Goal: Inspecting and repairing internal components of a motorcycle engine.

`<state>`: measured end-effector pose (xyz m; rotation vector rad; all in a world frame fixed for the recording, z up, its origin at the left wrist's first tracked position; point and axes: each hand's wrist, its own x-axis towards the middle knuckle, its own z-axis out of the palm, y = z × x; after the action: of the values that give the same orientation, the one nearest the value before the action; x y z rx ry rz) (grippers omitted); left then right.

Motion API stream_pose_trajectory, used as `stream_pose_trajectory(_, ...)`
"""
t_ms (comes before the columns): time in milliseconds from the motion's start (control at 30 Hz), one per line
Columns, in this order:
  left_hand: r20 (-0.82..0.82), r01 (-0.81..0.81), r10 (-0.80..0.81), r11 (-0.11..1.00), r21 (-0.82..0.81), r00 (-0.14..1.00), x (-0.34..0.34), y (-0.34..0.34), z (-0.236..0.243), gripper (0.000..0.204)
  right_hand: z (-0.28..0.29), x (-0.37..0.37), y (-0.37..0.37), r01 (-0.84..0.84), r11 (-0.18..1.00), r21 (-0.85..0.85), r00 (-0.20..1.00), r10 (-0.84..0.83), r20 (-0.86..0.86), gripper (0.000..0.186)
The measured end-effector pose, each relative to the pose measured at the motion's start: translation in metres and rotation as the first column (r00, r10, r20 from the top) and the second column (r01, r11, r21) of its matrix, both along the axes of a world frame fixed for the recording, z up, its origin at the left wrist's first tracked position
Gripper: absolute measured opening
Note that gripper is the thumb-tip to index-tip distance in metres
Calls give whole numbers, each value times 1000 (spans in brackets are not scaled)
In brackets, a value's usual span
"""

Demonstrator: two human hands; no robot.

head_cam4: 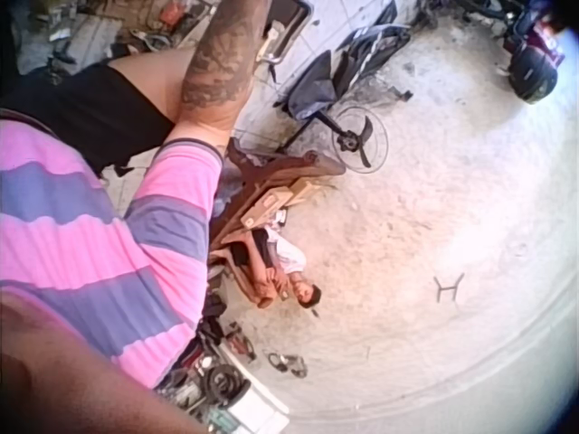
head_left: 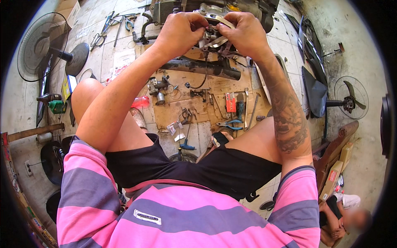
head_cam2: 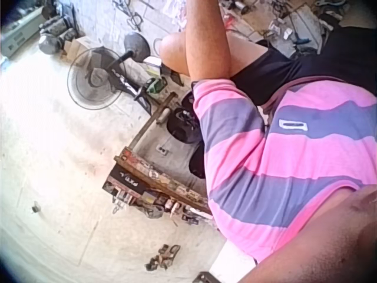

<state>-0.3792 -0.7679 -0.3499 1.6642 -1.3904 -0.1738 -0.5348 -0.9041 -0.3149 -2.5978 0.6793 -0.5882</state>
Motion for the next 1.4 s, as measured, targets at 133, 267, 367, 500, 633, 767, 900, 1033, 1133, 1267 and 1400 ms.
stream_pose_trajectory(133, -17, 0, 0, 1000, -8, 1000, -1, 0, -2, 19, 1, -1, -8, -45, 997, 59, 999, 46, -27, 32)
stream_pose_trajectory(267, -29, 3, -2, 1000, 11, 1000, -2, 2, 0, 19, 1, -2, -18, -107, 979, 174, 994, 106, 15, 33)
stream_pose_trajectory(367, -16, 1, 0, 1000, 25, 1000, -3, 5, 3, 19, -1, -3, -19, -124, 976, 179, 992, 121, 29, 34)
stream_pose_trajectory(500, 25, -8, 7, 1000, 17, 1000, -5, 6, 5, 20, -8, -1, -19, -128, 981, 145, 992, 123, 41, 35)
stream_pose_trajectory(633, 55, -4, 5, 1000, -22, 998, -5, 6, 3, 21, -8, -1, -17, -96, 984, 148, 994, 88, 63, 36)
stream_pose_trajectory(767, 35, -3, 3, 1000, 6, 999, -6, 7, 4, 21, -4, -5, -16, -111, 982, 154, 993, 105, 46, 36)
stream_pose_trajectory(900, 22, 13, -13, 1000, 24, 1000, -5, 7, 5, 22, 1, -5, -16, -99, 984, 147, 995, 99, 11, 36)
stream_pose_trajectory(1033, -23, 4, -3, 999, 51, 1000, -5, 8, 5, 21, 8, -5, -15, -107, 983, 148, 994, 108, -3, 34)
stream_pose_trajectory(1133, 17, -11, 10, 999, 51, 1000, -6, 9, 7, 20, 11, -7, -21, -85, 989, 124, 996, 83, 16, 34)
stream_pose_trajectory(1267, 99, 4, 0, 999, -49, 995, -5, 8, 4, 22, 4, -9, -23, -61, 993, 103, 997, 56, 52, 31)
stream_pose_trajectory(1400, 130, 12, -5, 999, -53, 992, -6, 11, 8, 23, -2, -8, -14, -39, 997, 64, 998, 36, 49, 28)
